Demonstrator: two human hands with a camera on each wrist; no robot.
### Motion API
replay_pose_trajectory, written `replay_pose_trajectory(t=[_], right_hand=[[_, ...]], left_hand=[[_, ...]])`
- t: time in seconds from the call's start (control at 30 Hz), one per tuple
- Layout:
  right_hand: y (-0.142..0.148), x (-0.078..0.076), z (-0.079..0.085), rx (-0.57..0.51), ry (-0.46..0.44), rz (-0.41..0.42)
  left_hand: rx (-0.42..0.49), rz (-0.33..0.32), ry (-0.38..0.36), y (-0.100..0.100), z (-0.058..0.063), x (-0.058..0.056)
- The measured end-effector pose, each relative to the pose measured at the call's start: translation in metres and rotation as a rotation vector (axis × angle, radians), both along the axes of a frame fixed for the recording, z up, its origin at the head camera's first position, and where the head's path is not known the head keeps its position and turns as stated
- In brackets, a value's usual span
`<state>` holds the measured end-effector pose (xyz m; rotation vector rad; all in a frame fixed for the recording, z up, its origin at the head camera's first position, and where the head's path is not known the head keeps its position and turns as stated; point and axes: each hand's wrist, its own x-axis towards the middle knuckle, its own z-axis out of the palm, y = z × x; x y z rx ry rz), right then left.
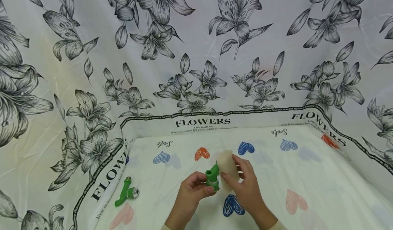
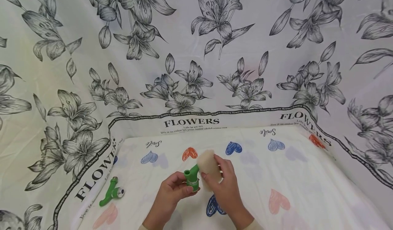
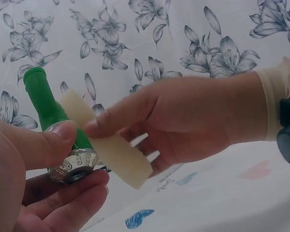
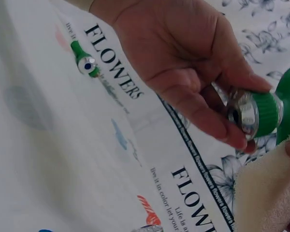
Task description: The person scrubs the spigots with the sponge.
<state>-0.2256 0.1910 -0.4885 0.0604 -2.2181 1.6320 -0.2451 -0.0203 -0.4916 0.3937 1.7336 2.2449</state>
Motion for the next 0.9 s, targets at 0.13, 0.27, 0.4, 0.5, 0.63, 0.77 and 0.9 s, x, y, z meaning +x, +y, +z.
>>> replay_pose_trajectory(t=[0.13, 0.27, 0.4, 0.5, 0.63, 0.77, 0.9], right_hand=[[0.004, -0.002, -0.002, -0.011, -0.046, -0.025], [0.004, -0.003, -0.003, -0.025, -0.077, -0.007], [0.0, -0.002, -0.004, -0.04, -0.079, 0.012], [-0.002, 0.0, -0.004, -0.052, -0.079, 0.039], [-0.004, 0.003, -0.003, -0.069, -0.072, 0.081], [-0.007, 0.007, 0.0, -0.079, -0.051, 0.138], [-0.01, 0.011, 0.003, -0.098, -0.049, 0.197]], left_hand=[[0.002, -0.004, -0.012, 0.001, 0.001, 0.001], [-0.01, 0.007, -0.023, 0.001, 0.002, 0.001], [-0.013, 0.024, -0.023, 0.002, 0.003, 0.0], [-0.006, 0.035, -0.018, 0.002, 0.002, 0.0], [0.004, 0.041, -0.02, 0.001, 0.001, -0.001], [0.011, 0.047, -0.035, 0.002, 0.001, -0.003], [0.012, 0.068, -0.033, 0.002, 0.0, -0.004]])
